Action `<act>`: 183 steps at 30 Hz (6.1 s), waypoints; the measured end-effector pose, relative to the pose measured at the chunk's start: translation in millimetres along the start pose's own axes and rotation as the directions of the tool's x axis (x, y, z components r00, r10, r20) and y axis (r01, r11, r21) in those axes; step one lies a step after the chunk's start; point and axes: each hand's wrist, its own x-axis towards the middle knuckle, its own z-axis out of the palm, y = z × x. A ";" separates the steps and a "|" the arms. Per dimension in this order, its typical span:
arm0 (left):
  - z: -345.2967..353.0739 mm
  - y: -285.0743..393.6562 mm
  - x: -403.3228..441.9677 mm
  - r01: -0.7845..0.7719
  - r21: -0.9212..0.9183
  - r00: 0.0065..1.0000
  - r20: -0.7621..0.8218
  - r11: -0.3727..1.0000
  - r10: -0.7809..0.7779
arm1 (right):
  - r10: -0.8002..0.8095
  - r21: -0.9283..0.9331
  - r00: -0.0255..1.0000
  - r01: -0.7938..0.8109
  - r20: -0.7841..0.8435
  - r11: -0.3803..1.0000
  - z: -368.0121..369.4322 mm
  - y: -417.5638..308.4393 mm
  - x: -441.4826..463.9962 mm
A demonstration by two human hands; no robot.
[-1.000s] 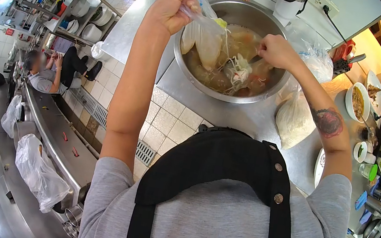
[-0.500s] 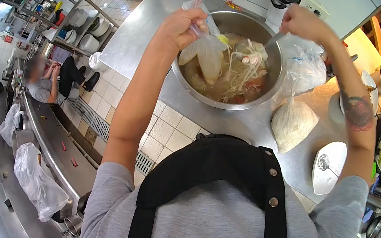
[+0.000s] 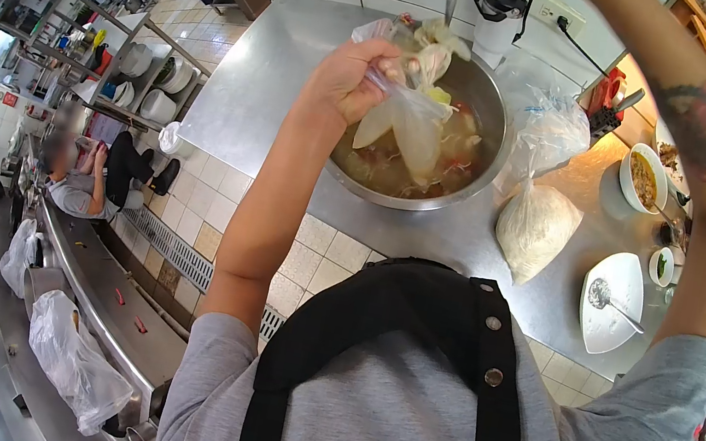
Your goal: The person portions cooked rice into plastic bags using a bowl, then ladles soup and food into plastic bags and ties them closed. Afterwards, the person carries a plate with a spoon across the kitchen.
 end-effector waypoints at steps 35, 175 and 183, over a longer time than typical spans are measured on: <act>-12.9 32.9 12.1 -0.046 0.081 0.999 -0.023 0.996 0.048 | 0.365 0.451 0.832 -0.159 -0.418 0.878 272.6 -20.7 -173.0; 183.1 -150.3 -52.5 -0.845 0.246 0.497 0.689 -0.475 -0.527 | 0.810 0.210 0.579 -0.807 0.094 0.552 43.1 41.2 -391.5; 195.5 -241.6 -63.6 -0.925 0.358 0.379 0.853 -0.126 -0.358 | 0.456 0.600 0.824 -0.561 0.337 0.570 86.8 79.3 -459.2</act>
